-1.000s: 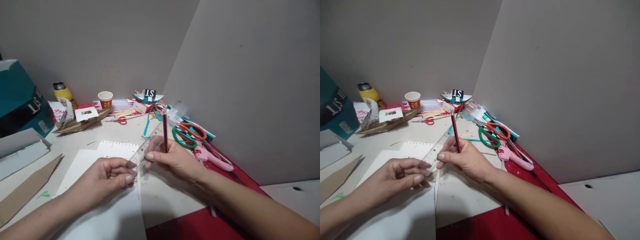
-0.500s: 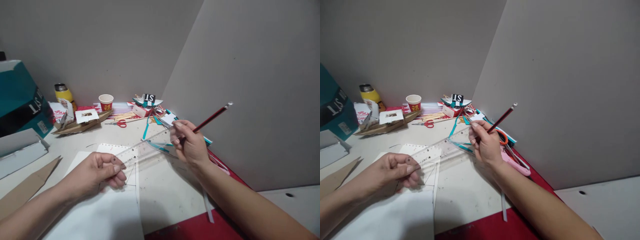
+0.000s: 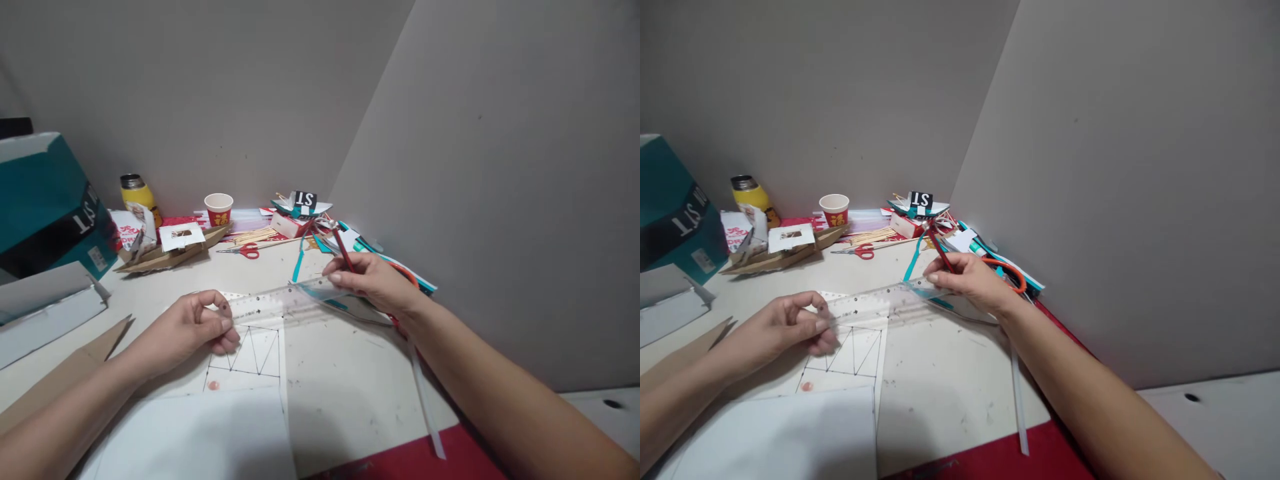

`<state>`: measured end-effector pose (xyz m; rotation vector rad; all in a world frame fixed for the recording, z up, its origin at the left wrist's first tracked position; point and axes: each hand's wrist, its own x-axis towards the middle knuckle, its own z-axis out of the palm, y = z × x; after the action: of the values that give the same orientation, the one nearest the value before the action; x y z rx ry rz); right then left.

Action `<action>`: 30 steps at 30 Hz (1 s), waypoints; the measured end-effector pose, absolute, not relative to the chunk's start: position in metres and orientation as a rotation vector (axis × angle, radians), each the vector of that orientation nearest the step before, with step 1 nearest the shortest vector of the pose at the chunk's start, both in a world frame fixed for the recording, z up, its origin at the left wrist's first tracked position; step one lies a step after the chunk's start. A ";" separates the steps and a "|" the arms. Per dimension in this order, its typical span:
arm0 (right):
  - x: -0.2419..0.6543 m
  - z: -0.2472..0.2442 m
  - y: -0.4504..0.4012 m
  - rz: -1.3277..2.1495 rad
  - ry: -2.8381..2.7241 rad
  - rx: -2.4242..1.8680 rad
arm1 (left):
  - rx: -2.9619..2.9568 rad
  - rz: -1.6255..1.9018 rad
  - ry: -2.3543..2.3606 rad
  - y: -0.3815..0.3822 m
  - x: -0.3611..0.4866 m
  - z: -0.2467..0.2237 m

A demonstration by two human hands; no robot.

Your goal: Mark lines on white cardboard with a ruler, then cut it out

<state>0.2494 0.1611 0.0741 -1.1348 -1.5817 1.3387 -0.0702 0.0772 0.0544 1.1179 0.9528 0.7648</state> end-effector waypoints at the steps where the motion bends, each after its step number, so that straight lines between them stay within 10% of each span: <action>1: 0.251 0.074 0.162 1.332 -1.677 -1.165 | 1.146 0.757 0.987 0.079 -0.072 0.053; 30: 0.237 0.067 0.150 1.451 -2.249 -1.269 | 1.569 0.736 1.489 0.092 -0.079 0.050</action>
<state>0.2372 0.1501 0.0669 -1.2692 -2.2494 1.4508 -0.0790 0.0917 0.0503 1.5692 1.4886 0.7357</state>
